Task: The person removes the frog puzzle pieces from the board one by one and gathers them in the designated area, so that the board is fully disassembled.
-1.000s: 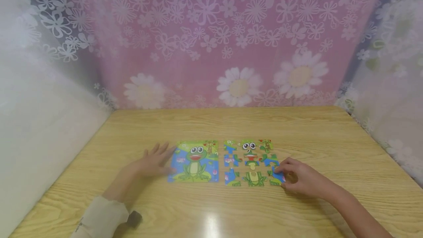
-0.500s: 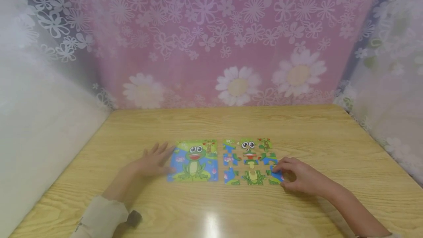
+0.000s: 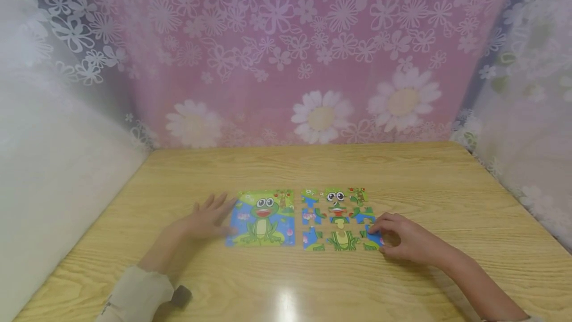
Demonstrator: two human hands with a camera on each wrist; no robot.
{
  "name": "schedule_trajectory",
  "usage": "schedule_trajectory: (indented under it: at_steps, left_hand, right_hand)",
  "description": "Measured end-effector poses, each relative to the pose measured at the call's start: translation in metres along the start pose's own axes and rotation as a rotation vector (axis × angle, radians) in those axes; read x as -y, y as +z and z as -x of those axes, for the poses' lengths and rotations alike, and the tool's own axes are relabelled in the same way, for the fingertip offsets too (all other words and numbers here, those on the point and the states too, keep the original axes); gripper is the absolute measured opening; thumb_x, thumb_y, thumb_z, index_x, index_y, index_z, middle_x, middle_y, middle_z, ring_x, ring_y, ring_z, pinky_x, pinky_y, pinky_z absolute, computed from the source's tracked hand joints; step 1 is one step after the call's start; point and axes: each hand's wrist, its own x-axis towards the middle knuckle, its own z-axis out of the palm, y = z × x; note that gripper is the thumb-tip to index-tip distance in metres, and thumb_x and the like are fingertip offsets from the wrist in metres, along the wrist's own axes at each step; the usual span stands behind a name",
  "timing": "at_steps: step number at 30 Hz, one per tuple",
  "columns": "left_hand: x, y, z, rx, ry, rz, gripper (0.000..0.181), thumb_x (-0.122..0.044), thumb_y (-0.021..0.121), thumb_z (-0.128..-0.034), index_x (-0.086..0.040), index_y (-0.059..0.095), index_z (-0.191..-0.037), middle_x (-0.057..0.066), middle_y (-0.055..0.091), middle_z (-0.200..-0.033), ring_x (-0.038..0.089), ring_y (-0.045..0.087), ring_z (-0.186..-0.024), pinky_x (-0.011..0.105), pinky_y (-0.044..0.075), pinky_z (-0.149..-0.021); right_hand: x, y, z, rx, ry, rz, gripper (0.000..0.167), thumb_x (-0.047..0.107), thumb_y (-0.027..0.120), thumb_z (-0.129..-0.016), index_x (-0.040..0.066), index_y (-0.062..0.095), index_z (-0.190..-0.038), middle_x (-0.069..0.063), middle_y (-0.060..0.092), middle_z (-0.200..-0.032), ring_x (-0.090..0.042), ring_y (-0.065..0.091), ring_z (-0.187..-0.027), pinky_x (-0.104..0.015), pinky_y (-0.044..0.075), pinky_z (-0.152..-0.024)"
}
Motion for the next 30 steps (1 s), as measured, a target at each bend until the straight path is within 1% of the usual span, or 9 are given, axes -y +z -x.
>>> schedule_trajectory:
  at_steps: [3,9,16,19,22,24,26,30]
  left_hand:
    - [0.000,0.000,0.000,-0.001,0.002,0.000,0.086,-0.058,0.053,-0.0847,-0.017,0.015,-0.149,0.018,0.001,-0.151,0.042,-0.009,-0.133,0.068,-0.005,-0.094]
    - [0.001,0.000,-0.001,0.000,0.005,-0.001,0.086,-0.058,0.053,-0.0845,-0.017,0.015,-0.149,0.018,0.001,-0.151,0.042,-0.009,-0.133,0.068,-0.005,-0.094]
    - [0.001,0.000,-0.001,-0.003,0.000,-0.002,0.085,-0.058,0.053,-0.0849,-0.017,0.014,-0.149,0.018,0.002,-0.151,0.042,-0.007,-0.133,0.068,-0.005,-0.095]
    - [0.000,0.000,-0.001,-0.010,0.000,0.002,0.082,-0.056,0.051,-0.0869,-0.017,0.015,-0.149,0.018,0.003,-0.151,0.042,-0.006,-0.133,0.068,-0.005,-0.095]
    - [0.001,0.000,-0.001,-0.021,0.004,0.035,0.078,-0.053,0.051,-0.0891,-0.015,0.016,-0.149,0.018,0.005,-0.151,0.042,-0.006,-0.133,0.068,-0.005,-0.095]
    - [0.003,0.001,-0.002,-0.038,0.006,0.048,0.076,-0.051,0.050,-0.0902,-0.013,0.018,-0.148,0.018,0.007,-0.150,0.043,-0.003,-0.133,0.068,-0.003,-0.095]
    - [0.008,0.001,-0.004,-0.067,0.005,0.043,0.075,-0.049,0.050,-0.0911,-0.011,0.020,-0.148,0.019,0.011,-0.150,0.044,0.003,-0.133,0.069,0.001,-0.095]
    - [0.018,-0.001,-0.010,-0.146,-0.014,-0.029,0.072,-0.049,0.050,-0.0909,-0.008,0.026,-0.146,0.021,0.019,-0.147,0.046,0.014,-0.131,0.067,0.008,-0.096]
  right_hand:
    - [0.001,0.000,0.000,-0.003,-0.008,-0.005,0.033,0.015,0.076,-0.077,0.021,0.064,-0.106,0.011,0.054,-0.106,-0.008,0.051,-0.096,-0.021,0.043,-0.079]
    - [0.001,0.000,0.001,0.007,0.001,-0.028,0.031,0.016,0.075,-0.078,0.021,0.064,-0.107,0.011,0.054,-0.106,-0.008,0.051,-0.096,-0.020,0.043,-0.080]
    - [0.002,0.000,0.003,0.013,0.027,-0.087,0.029,0.016,0.071,-0.082,0.020,0.062,-0.110,0.008,0.052,-0.108,-0.010,0.051,-0.096,-0.024,0.044,-0.079]
    - [0.002,-0.002,0.003,0.008,0.037,-0.108,0.027,0.015,0.069,-0.084,0.020,0.062,-0.109,0.006,0.052,-0.109,-0.010,0.052,-0.095,-0.027,0.046,-0.076]
    - [0.000,-0.007,0.000,-0.002,0.043,-0.105,0.025,0.011,0.069,-0.084,0.018,0.062,-0.107,0.004,0.053,-0.107,-0.011,0.052,-0.091,-0.029,0.047,-0.071]
    - [-0.003,-0.014,-0.003,-0.008,0.058,-0.082,0.025,0.008,0.069,-0.083,0.015,0.062,-0.106,0.002,0.053,-0.107,-0.013,0.052,-0.089,-0.030,0.047,-0.067]
    - [-0.007,-0.022,-0.009,-0.015,0.088,-0.047,0.025,0.004,0.068,-0.082,0.012,0.062,-0.106,0.000,0.053,-0.106,-0.018,0.053,-0.089,-0.034,0.047,-0.067]
    - [-0.020,-0.036,-0.023,-0.034,0.168,0.042,0.027,0.001,0.066,-0.082,0.005,0.062,-0.108,-0.009,0.052,-0.109,-0.030,0.052,-0.093,-0.043,0.046,-0.068]
